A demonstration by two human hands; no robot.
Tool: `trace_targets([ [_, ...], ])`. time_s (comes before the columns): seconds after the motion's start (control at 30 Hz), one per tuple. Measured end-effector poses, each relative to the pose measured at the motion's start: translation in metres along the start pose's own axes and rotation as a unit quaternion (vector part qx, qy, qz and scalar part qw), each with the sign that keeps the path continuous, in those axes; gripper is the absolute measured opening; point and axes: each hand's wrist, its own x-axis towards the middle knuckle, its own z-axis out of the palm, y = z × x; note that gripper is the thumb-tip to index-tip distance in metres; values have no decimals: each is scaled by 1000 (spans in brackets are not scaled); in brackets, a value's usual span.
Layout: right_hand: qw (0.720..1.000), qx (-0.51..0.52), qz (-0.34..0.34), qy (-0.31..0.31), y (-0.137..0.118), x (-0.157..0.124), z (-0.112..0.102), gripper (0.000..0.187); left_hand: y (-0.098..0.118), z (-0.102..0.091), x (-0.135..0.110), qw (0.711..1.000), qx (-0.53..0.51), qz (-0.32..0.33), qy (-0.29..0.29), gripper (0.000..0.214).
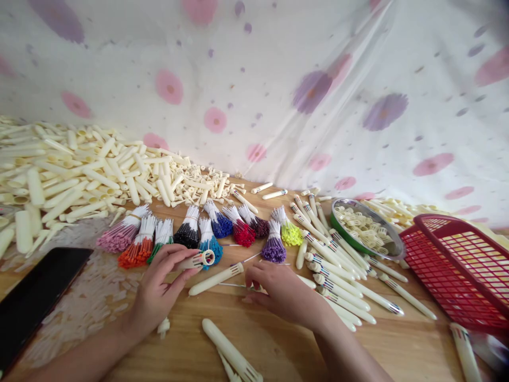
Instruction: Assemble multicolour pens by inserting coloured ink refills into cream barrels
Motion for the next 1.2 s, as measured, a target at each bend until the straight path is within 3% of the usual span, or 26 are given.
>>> trace_targets([
  [0.1, 999, -14, -29, -15, -3, -8, -2, 9, 0, 0, 1, 1000, -13, -14, 4, 12],
  [0.3, 988, -135, 61, -42, 2, -9, 19, 15, -5, 2, -3, 999, -31, -25, -1, 9],
  [0.43, 986, -167, 23, -10, 11, -6, 33, 14, -3, 3, -3, 999, -45, -6, -12, 11],
  [0.7, 993, -104, 51, 13, 14, -13, 15, 14, 1, 3, -2, 999, -37, 21, -16, 9],
  [0.87, 995, -6, 1, 103, 15, -12, 9, 26, 0, 4, -2, 998, -37, 38, -23, 13],
  [1.03, 961, 140, -34, 237, 2, -15, -3, 24, -1, 3, -2, 998, -8, 56, -33, 16],
  [1.2, 945, 177, -33, 272, -21, -15, -4, 15, 1, 1, 0, 994, 32, 100, -7, 16],
])
